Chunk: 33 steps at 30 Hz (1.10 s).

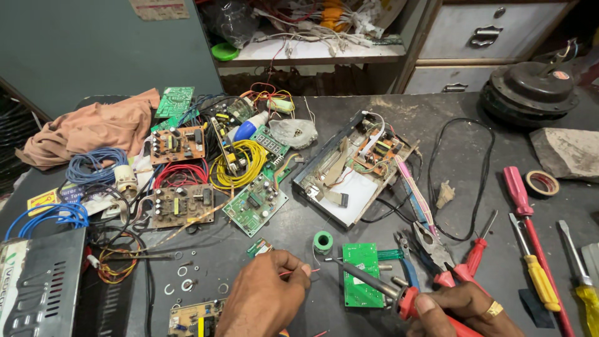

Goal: The person strips the insulation from a red wire using pliers, then solders the wire to a green circuit board using a soldering iron and solder. The person handles the wire, pliers, soldering iron, and circuit board throughout the task.

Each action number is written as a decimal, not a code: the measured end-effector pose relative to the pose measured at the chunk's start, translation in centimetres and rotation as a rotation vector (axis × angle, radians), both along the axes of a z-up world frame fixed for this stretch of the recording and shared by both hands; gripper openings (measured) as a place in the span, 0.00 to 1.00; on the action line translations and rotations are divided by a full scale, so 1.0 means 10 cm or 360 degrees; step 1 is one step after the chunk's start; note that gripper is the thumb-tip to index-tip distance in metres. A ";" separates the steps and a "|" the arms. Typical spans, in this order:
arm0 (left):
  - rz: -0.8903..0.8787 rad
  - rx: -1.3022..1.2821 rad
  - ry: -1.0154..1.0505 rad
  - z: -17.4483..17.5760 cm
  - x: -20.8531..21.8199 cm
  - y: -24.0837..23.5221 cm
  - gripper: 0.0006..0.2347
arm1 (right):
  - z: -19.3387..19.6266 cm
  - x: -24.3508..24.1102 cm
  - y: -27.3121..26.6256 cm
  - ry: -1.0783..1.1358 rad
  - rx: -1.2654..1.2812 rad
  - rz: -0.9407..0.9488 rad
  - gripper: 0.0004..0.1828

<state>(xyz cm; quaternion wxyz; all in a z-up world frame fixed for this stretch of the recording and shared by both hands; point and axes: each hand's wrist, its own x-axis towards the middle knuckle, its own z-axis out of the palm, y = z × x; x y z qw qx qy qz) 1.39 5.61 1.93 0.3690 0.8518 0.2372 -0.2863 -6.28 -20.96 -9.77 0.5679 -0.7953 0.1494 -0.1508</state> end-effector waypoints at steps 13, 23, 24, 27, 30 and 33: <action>-0.0008 0.0012 0.0010 0.04 0.02 -0.02 0.12 | -0.20 -0.03 -0.07 0.0031 -0.0149 -0.0106 0.09; -0.0022 0.0025 0.0009 -0.01 0.03 -0.01 0.13 | -0.22 0.00 -0.01 -0.0187 -0.0242 -0.0005 0.07; -0.0033 0.0015 0.0009 -0.02 0.03 -0.01 0.13 | -0.24 -0.01 -0.01 0.0050 -0.0102 -0.0064 0.08; -0.0052 -0.0010 0.0013 -0.05 0.04 0.00 0.12 | -0.28 -0.02 -0.03 -0.0457 -0.0618 -0.0037 0.08; -0.0070 -0.0030 -0.0012 -0.08 0.05 0.00 0.12 | -0.30 0.00 -0.09 -0.0434 -0.0422 0.0224 0.08; -0.0104 -0.0046 -0.0072 -0.12 0.05 0.01 0.13 | -0.30 0.01 -0.13 -0.0163 -0.0105 0.0194 0.09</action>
